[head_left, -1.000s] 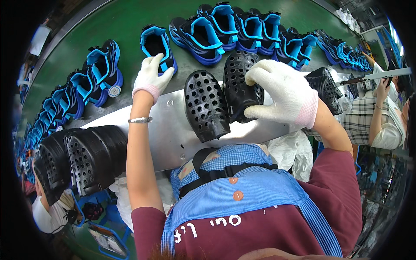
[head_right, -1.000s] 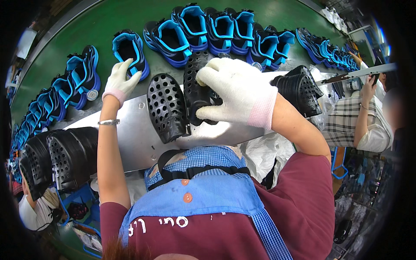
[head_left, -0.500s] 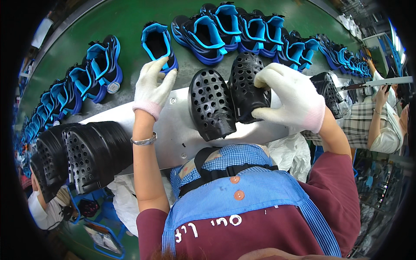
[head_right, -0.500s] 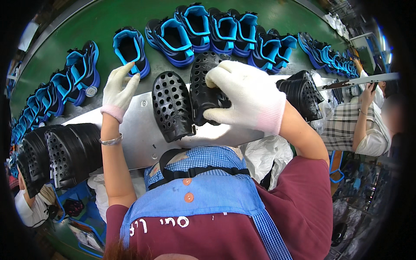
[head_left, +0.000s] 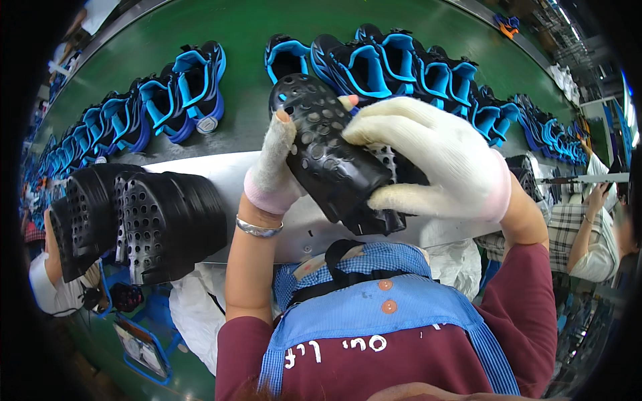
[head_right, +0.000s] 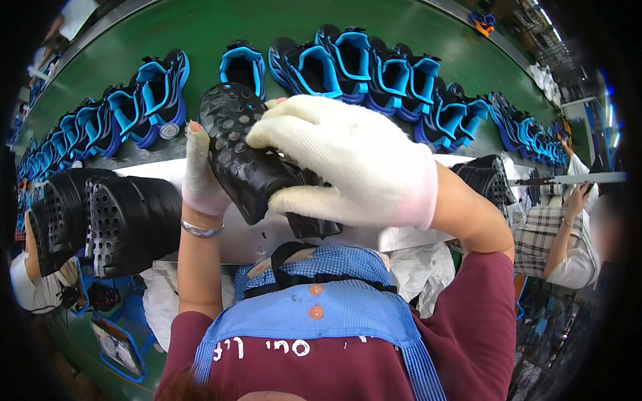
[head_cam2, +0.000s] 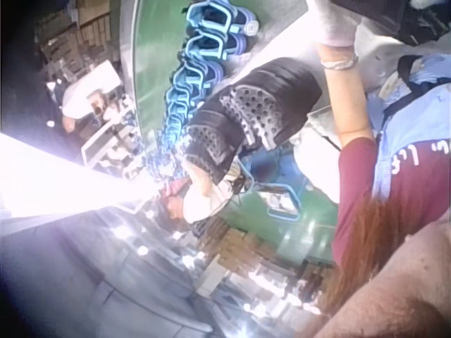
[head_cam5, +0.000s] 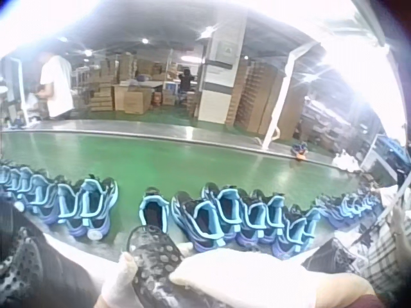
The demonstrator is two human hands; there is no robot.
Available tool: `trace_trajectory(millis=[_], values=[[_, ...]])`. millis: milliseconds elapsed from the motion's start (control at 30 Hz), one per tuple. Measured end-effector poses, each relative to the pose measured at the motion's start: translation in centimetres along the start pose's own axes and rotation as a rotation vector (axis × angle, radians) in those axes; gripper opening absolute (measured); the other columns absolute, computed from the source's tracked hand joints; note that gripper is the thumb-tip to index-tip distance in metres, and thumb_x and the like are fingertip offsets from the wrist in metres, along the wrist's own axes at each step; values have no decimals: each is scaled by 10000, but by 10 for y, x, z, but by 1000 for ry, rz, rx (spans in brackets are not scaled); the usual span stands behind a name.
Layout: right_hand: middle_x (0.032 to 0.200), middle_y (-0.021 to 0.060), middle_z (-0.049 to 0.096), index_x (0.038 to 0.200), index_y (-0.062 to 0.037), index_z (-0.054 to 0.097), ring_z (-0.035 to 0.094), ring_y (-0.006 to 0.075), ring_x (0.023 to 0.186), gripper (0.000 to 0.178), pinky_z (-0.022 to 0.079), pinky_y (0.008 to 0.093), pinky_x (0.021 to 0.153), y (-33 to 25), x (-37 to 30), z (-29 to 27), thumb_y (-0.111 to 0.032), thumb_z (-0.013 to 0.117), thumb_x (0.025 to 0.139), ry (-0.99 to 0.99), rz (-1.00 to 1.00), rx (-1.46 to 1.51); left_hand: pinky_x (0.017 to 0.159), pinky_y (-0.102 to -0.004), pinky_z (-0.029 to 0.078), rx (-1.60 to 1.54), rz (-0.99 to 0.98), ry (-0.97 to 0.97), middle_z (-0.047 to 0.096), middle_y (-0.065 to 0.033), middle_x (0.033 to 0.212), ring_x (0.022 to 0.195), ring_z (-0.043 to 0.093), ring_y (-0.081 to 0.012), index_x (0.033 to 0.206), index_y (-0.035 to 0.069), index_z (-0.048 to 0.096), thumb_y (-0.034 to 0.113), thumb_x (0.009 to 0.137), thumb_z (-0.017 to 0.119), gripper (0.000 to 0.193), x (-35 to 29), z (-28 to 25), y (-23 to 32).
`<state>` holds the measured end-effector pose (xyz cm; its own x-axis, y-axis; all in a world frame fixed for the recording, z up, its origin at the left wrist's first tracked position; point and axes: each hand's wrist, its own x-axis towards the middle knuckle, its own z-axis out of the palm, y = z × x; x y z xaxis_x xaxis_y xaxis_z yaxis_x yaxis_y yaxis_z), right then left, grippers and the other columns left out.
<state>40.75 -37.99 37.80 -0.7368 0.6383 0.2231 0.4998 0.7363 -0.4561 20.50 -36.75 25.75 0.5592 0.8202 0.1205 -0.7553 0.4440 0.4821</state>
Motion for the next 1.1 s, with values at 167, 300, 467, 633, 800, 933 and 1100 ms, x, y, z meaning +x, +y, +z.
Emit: trace_trajectory(millis=[167,300,467,633,800,933,1100], values=[[1044,165,637,1165,5,602,641,313,963,575,526,378,834,7,89,37,-363,772,759,-141,239,-21,1018,-402,480,210,150,127,579,-167,1279,1170,590,-256,1404,5,402,513,916,622,738,-13,-51,66],[936,192,630,1041,12,609,650,342,859,528,537,401,751,28,145,61,-455,689,809,-156,284,-112,976,-374,492,263,284,257,607,-120,1219,1096,609,-216,1354,12,450,311,941,651,548,-4,-93,103],[737,161,598,874,-14,591,646,329,711,463,505,409,617,57,209,91,-448,726,786,-188,366,-185,952,-361,498,320,377,352,603,-84,1169,1061,605,-192,1262,16,497,159,975,600,338,14,-128,152],[669,172,608,810,-2,589,653,327,627,435,518,400,579,85,259,109,-424,695,785,-97,333,-99,897,-387,543,268,360,386,605,-83,1133,1031,617,-195,1231,12,501,192,983,599,321,38,-176,183],[635,176,629,762,10,614,659,340,606,429,537,394,589,117,284,128,-416,655,798,-80,380,52,862,-391,567,232,325,394,615,-98,1117,994,639,-206,1224,4,513,219,985,599,333,57,-211,200],[638,167,639,726,5,634,662,294,597,449,540,362,612,132,296,130,-438,654,794,-95,444,137,851,-324,538,737,109,495,626,-103,1141,967,649,-192,1164,-12,613,271,923,687,379,52,-237,217],[660,160,641,785,16,685,646,250,631,496,525,338,650,161,318,138,-476,622,794,-185,562,38,894,-376,507,1595,214,410,585,-184,1220,1053,626,-295,1195,7,614,235,819,729,455,51,-284,231]])
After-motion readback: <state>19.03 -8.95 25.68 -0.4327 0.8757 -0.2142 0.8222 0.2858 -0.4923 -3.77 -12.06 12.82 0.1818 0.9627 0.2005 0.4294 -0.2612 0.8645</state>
